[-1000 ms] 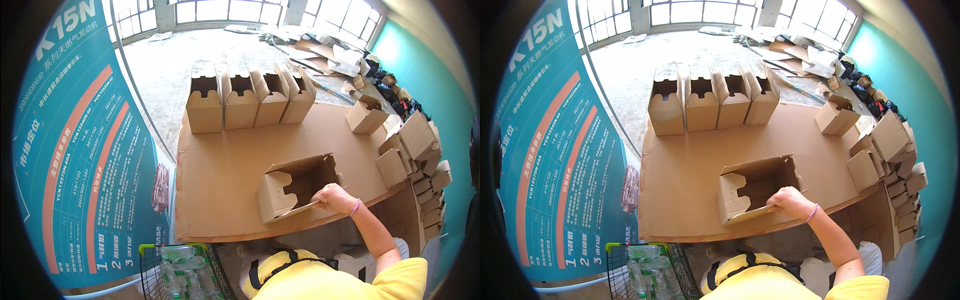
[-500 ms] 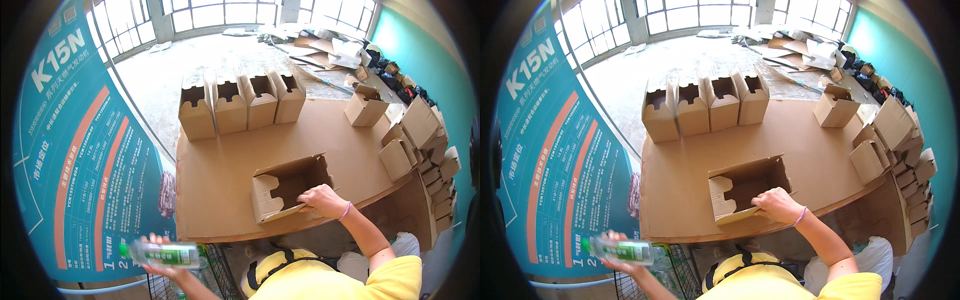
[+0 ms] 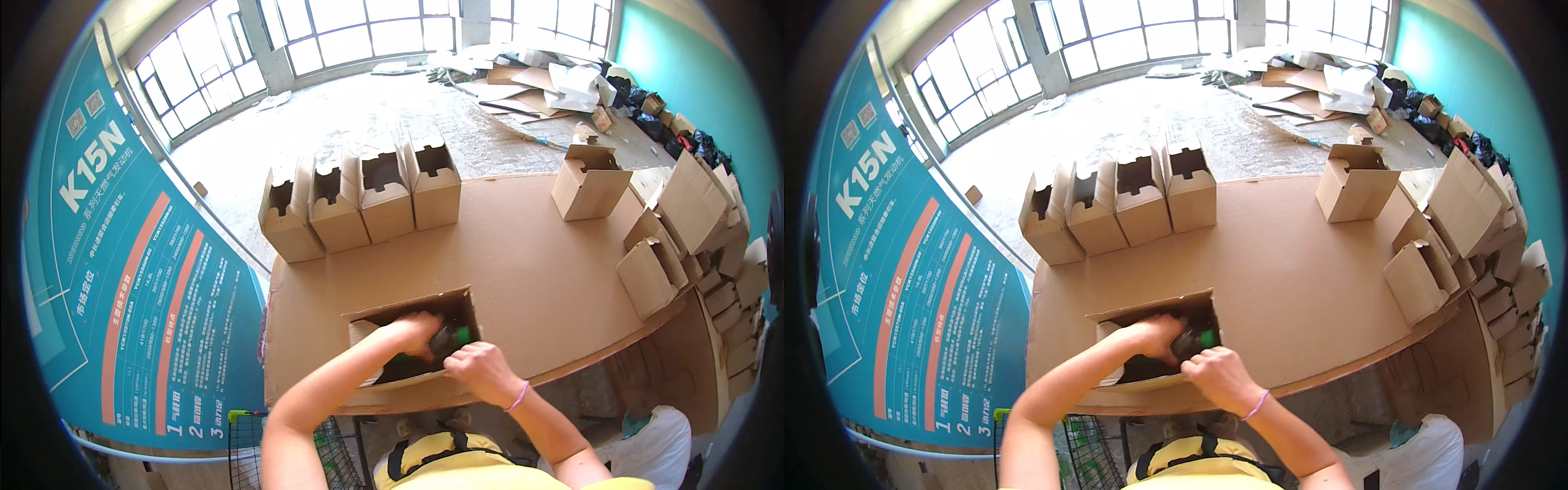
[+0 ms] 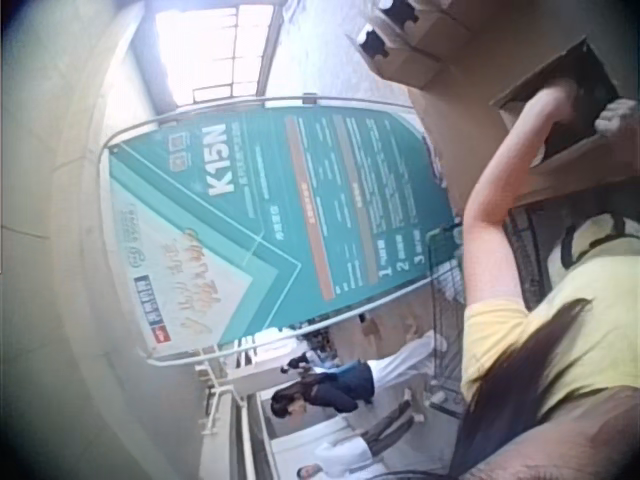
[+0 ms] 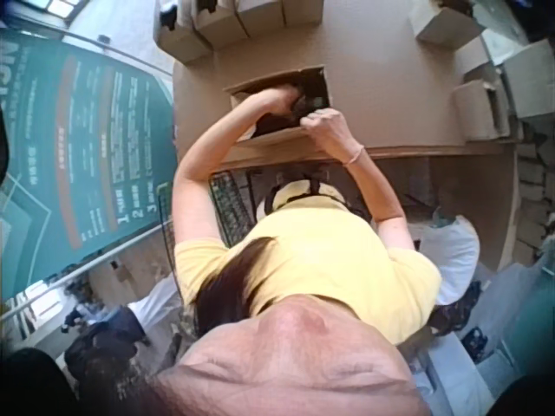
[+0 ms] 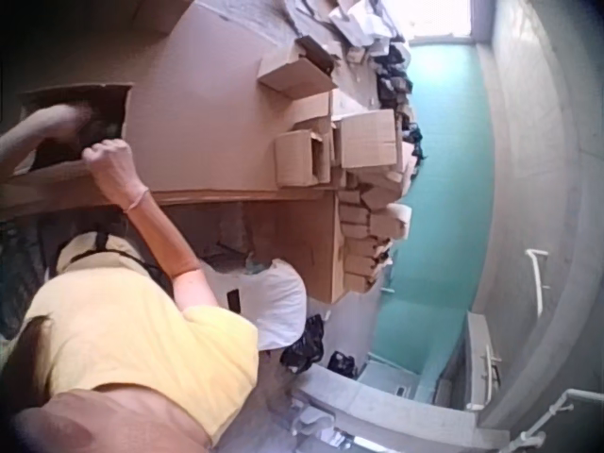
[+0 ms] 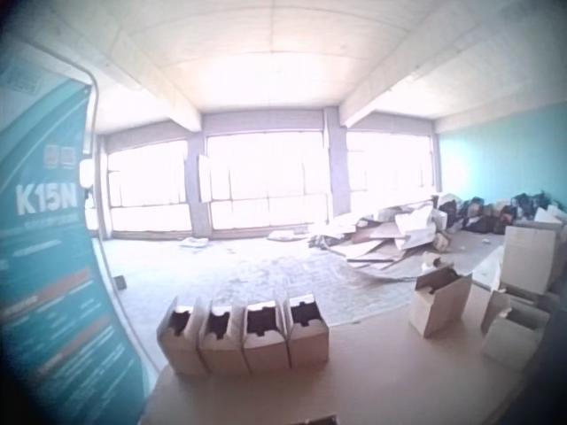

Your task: The person places plastic water bottles into individual cardboard boxes and then stacks the boxes on a table.

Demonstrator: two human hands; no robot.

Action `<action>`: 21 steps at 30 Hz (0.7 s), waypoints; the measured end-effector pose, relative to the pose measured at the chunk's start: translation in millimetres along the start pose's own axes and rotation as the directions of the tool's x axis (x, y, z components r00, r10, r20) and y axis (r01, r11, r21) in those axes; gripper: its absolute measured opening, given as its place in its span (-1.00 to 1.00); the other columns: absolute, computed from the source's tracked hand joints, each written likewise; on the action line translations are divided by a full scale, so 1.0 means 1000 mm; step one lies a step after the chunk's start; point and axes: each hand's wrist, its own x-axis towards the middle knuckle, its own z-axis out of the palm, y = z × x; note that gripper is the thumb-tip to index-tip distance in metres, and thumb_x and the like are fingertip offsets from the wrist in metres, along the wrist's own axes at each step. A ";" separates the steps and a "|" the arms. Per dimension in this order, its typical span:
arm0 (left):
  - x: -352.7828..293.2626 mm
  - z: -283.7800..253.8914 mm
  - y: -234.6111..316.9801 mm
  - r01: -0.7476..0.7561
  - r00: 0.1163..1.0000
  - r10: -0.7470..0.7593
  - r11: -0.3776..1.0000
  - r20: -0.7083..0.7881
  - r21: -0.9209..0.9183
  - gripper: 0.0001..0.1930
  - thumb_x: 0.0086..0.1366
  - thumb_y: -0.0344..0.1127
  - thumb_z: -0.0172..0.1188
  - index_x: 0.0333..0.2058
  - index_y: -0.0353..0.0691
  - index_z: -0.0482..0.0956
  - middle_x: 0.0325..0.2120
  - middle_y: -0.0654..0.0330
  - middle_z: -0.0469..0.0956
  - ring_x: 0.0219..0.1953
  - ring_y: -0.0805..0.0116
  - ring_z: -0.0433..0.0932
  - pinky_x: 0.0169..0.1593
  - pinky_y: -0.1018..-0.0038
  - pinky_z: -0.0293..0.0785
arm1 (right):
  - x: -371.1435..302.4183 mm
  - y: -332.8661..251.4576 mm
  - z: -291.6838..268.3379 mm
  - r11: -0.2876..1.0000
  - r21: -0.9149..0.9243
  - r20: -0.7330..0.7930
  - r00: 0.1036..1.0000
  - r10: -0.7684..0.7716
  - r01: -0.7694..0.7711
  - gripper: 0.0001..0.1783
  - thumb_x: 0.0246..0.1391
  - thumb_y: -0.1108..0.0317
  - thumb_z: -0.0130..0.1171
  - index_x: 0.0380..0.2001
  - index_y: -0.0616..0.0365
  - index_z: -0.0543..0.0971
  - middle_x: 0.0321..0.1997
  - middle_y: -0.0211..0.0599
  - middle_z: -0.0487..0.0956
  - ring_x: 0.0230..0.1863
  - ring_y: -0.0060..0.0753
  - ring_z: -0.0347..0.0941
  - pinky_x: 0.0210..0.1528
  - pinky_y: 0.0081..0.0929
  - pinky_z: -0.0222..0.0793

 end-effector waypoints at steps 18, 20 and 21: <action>0.019 0.039 -0.018 0.121 0.986 -0.151 0.936 0.069 0.330 -0.79 0.16 -0.36 0.16 -0.24 -0.18 0.68 -0.25 0.02 0.65 -0.17 0.03 0.65 -0.13 0.18 0.59 | -0.001 0.002 0.010 0.991 0.104 0.028 0.995 -0.093 0.090 -0.97 -0.08 0.39 0.13 -0.53 0.04 0.49 -0.52 -0.40 0.53 -0.38 -0.39 0.55 -0.39 -0.47 0.47; -0.011 0.003 -0.017 0.182 0.982 -0.189 0.969 0.028 0.168 -0.78 0.17 -0.36 0.18 -0.21 -0.24 0.66 -0.23 -0.01 0.64 -0.15 0.02 0.63 -0.13 0.19 0.57 | 0.001 0.002 0.012 0.991 0.106 0.011 0.996 -0.084 0.082 -0.97 -0.08 0.39 0.12 -0.53 0.03 0.48 -0.52 -0.40 0.53 -0.38 -0.40 0.55 -0.39 -0.47 0.47; -0.035 -0.015 -0.015 0.086 0.990 -0.076 0.993 -0.119 0.077 -0.76 0.18 -0.35 0.20 -0.18 -0.27 0.64 -0.21 -0.03 0.64 -0.15 0.01 0.63 -0.11 0.20 0.56 | 0.001 0.003 0.014 0.993 0.096 -0.010 0.998 -0.061 0.062 -0.97 -0.08 0.39 0.12 -0.54 0.03 0.48 -0.52 -0.41 0.53 -0.38 -0.40 0.55 -0.39 -0.46 0.47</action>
